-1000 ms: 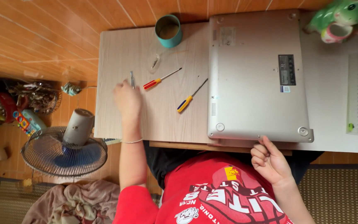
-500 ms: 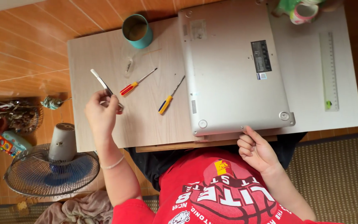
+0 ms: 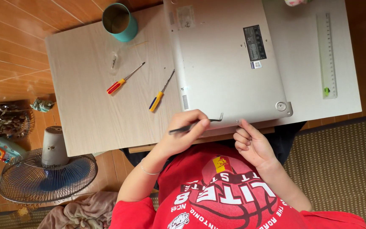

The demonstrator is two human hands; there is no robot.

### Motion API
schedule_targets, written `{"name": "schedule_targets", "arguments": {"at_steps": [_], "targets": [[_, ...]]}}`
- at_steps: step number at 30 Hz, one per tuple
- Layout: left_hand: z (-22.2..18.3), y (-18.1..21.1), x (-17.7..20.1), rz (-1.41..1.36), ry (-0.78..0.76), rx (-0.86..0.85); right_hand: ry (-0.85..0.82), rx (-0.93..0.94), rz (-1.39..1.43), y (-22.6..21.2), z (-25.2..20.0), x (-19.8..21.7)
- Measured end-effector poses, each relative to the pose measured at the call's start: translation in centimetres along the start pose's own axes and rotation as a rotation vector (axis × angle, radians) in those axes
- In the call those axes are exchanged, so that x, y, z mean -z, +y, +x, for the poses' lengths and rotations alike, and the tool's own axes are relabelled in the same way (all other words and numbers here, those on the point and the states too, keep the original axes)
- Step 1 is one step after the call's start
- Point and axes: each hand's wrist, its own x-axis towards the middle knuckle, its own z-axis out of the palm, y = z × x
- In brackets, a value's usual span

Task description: The person disassembles a laptop using screwdrivers and tweezers to remove the back panel components.

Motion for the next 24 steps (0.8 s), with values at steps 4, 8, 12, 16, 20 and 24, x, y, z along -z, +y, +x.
{"name": "schedule_targets", "arguments": {"at_steps": [4,8,12,16,20,24], "targets": [[1.1,2.5,-1.8,0.282,0.001,0.057,0.041,0.038,-0.048,0.1,-0.2,-0.6],[1.0,1.5,-2.0,0.299,-0.02,-0.073,0.025,0.062,-0.063,0.2,0.0,-0.1],[0.9,1.2,-2.5,0.406,-0.049,-0.224,0.015,0.066,-0.065,0.4,0.1,0.0],[0.9,0.7,-3.8,0.437,-0.016,-0.24,0.046,0.065,-0.091,0.5,0.1,-0.4],[1.0,1.2,-5.4,0.512,0.043,-0.174,-0.009,0.067,-0.073,0.5,0.3,0.1],[1.1,0.7,-6.4,0.572,0.074,-0.152,0.045,0.101,-0.102,0.8,0.2,0.3]]}}
